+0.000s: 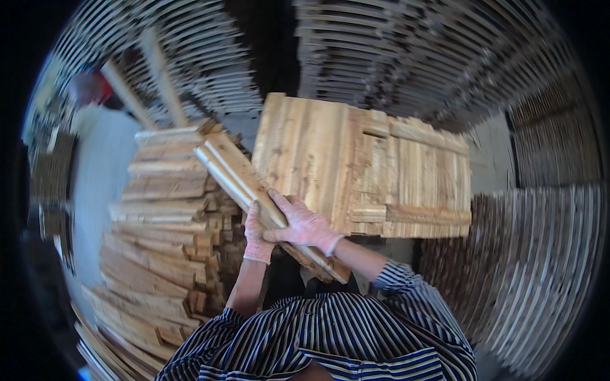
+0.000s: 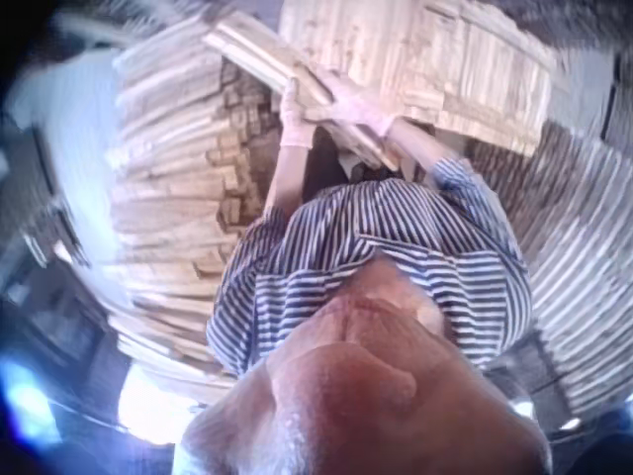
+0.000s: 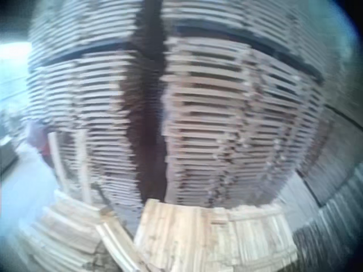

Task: The person picks up bundles of wooden planks from a large pile and stacks them onto a separate, organized stack. The person wears pink gloves and handles the wood by hand, moving from one pile to another in a repetitive manner.

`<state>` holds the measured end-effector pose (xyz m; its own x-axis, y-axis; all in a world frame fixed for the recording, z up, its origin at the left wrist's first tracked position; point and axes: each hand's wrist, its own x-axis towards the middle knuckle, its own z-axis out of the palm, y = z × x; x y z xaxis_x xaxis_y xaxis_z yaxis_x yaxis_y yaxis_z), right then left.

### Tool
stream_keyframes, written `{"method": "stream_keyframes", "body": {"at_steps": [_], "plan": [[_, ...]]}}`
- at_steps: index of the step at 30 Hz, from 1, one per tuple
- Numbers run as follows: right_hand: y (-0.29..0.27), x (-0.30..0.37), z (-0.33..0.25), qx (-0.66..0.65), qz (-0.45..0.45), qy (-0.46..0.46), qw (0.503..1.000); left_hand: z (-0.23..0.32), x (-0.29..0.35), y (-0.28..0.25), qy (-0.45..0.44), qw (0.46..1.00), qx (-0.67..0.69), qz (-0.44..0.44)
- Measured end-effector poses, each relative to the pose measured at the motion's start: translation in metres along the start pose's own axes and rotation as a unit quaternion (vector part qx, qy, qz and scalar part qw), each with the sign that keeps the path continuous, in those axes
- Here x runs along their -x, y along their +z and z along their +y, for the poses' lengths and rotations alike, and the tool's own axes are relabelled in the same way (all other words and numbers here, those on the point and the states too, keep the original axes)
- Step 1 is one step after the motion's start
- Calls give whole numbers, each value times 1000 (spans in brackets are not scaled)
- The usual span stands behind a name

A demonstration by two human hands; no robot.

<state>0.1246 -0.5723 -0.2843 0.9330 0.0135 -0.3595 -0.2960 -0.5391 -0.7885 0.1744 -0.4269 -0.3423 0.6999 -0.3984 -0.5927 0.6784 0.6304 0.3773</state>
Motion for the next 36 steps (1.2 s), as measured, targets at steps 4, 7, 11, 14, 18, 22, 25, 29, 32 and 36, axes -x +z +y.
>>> {"method": "stream_keyframes", "body": {"at_steps": [4, 7, 11, 14, 18, 22, 25, 29, 32, 36], "plan": [[-1, 1, 50, -154, 211, 41, 964, -32, -64, 14, -79, 983, -159, -47], [-23, 8, 129, -20, 370, 128, 920, -40, -96, 51, -195, 943, -261, -65], [-71, 4, 211, 70, 439, 250, 860, -45, -139, 44, -178, 897, -402, -46], [-80, -10, 242, 83, 403, 324, 852, -37, -158, 32, -150, 877, -455, -27], [-58, -28, 277, 205, 430, 265, 838, -65, -162, 54, -159, 899, -404, -52], [-60, -21, 191, 155, 353, 166, 908, -54, -152, 46, -160, 928, -333, -48], [-50, 11, 171, -60, 286, 123, 948, -116, -132, 94, -192, 936, -294, -31], [-74, 41, 208, -100, 344, 172, 918, -153, -141, 108, -183, 933, -297, -88], [-98, 55, 259, -58, 409, 205, 887, -165, -182, 84, -110, 932, -342, -38], [-110, 47, 294, 48, 364, 267, 891, -179, -197, 73, -105, 934, -334, -65]]}}
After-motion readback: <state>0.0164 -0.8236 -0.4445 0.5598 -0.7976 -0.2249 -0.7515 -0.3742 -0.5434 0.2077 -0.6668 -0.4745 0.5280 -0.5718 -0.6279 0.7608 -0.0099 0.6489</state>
